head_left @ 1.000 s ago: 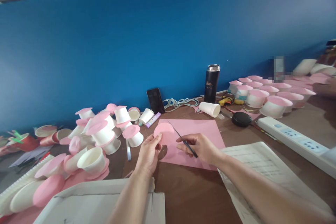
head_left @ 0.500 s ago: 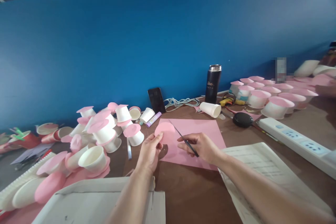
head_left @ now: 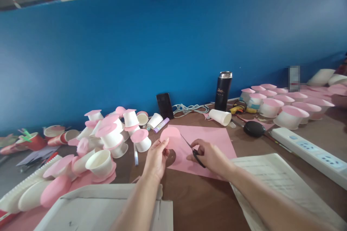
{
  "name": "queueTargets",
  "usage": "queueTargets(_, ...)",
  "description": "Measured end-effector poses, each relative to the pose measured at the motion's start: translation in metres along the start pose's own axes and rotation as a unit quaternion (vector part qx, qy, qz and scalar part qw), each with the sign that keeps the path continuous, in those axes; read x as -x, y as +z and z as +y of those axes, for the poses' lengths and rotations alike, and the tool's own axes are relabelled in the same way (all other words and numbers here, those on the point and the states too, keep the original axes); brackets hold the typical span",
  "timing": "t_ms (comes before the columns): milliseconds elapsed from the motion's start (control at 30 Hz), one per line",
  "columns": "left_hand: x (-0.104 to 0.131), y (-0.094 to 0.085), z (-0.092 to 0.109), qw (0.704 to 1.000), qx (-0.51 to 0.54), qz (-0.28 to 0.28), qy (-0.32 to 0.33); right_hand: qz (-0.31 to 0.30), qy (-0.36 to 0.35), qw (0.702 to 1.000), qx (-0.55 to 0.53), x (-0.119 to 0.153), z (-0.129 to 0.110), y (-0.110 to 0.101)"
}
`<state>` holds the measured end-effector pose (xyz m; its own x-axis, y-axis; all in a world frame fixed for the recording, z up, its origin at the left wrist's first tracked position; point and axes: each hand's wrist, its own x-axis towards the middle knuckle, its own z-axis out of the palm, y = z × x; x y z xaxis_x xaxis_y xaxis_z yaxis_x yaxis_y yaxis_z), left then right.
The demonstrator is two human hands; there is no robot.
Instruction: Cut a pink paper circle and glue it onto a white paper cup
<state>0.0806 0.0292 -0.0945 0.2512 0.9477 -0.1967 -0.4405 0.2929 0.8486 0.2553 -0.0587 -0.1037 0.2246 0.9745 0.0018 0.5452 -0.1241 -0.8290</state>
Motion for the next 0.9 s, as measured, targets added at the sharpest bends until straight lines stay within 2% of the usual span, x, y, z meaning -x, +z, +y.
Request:
queueTargets(67, 0.001, 0.0, 0.001, 1.0, 0.005, 0.002, 0.003, 0.027, 0.006, 0.994, 0.109, 0.002, 0.001, 0.0)
queueTargets(167, 0.003, 0.001, 0.001, 1.0, -0.007, -0.024, 0.005, 0.04, 0.02, 0.98, 0.196, 0.004, 0.002, 0.002)
queueTargets(267, 0.005, 0.002, 0.0, 0.996, -0.054, -0.07, 0.003, 0.043, -0.007, 0.975, 0.216, 0.004, 0.005, 0.005)
queueTargets(367, 0.004, 0.0, -0.004, 0.989, -0.119, -0.083, 0.026, 0.035, -0.028, 0.979, 0.2, 0.003, 0.007, 0.008)
queueTargets(467, 0.003, -0.002, -0.004, 0.98, -0.179, -0.061, 0.068, 0.014, -0.037, 0.983, 0.18, 0.002, 0.002, 0.011)
queueTargets(533, 0.004, -0.002, 0.0, 0.967, -0.229, -0.023, 0.106, 0.0, -0.038, 0.982, 0.185, 0.002, -0.006, 0.011)
queueTargets(633, 0.008, -0.001, 0.01, 0.936, -0.298, 0.047, 0.182, -0.019, -0.034, 0.973, 0.227, -0.001, -0.02, 0.01)
queueTargets(700, 0.012, 0.001, 0.016, 0.923, -0.304, 0.07, 0.227, -0.02, -0.029, 0.962, 0.271, -0.005, -0.029, 0.011)
queueTargets(800, 0.015, 0.003, 0.018, 0.918, -0.299, 0.055, 0.253, 0.0, -0.019, 0.93, 0.366, -0.014, -0.04, 0.017)
queueTargets(900, 0.014, 0.003, 0.013, 0.921, -0.31, 0.026, 0.236, -0.009, -0.061, 0.901, 0.429, -0.024, -0.048, 0.026)
